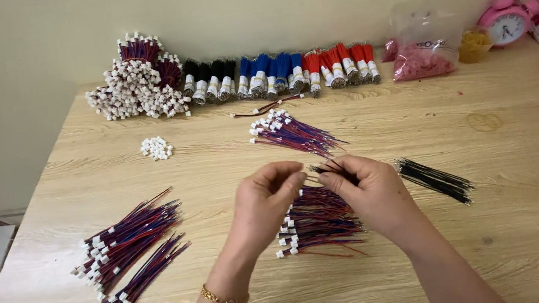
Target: Bundling small wire harnesses together on a wooden table
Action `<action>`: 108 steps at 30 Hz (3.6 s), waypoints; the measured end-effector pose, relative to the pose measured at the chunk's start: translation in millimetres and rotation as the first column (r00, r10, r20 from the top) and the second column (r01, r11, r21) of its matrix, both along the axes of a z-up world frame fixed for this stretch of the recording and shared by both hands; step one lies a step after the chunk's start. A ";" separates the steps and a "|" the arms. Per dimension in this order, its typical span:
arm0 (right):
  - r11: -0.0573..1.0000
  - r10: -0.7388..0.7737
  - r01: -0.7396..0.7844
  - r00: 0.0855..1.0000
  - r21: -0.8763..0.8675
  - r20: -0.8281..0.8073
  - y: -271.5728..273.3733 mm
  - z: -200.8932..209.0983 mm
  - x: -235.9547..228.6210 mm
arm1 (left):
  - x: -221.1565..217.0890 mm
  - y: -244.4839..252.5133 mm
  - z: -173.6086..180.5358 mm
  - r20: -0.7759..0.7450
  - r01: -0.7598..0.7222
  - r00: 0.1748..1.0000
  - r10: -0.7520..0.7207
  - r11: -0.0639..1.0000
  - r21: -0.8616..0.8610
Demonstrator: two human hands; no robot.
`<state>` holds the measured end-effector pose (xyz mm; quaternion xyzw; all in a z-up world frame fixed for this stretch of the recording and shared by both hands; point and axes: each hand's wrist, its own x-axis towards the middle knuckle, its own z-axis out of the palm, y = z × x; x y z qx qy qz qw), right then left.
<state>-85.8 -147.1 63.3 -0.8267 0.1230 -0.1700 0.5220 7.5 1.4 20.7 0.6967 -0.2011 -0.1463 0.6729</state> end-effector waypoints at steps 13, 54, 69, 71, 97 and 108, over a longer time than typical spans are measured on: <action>1.000 0.009 -0.009 0.999 0.000 -0.048 2.2 -1.0 -7.7 | -11.0 -8.3 -24.8 -0.154 0.043 0.985 -0.080 0.973 -0.227; 0.967 0.006 -0.025 0.997 -0.254 -0.074 0.2 -7.1 2.5 | -4.9 -10.9 -39.5 -0.309 0.023 0.937 -0.161 0.913 -0.407; 0.969 0.003 -0.031 0.994 -0.246 -0.112 -5.0 -26.3 14.2 | 2.0 -21.3 -58.4 -0.246 0.011 0.965 -0.091 0.951 -0.310; 0.975 0.003 -0.032 0.991 -0.220 -0.134 -3.9 -25.3 14.6 | 2.1 -20.8 -60.1 -0.243 0.017 0.966 -0.090 0.957 -0.288; 0.997 -0.048 0.047 0.999 -0.059 -0.010 -34.3 -41.1 18.0 | 145.2 -32.0 -98.7 0.638 -0.516 0.770 0.006 0.595 0.617; 0.983 -0.004 -0.007 0.998 0.182 0.059 -23.4 -23.5 13.5 | 90.0 0.0 -52.7 0.458 -0.351 0.882 0.111 0.803 0.482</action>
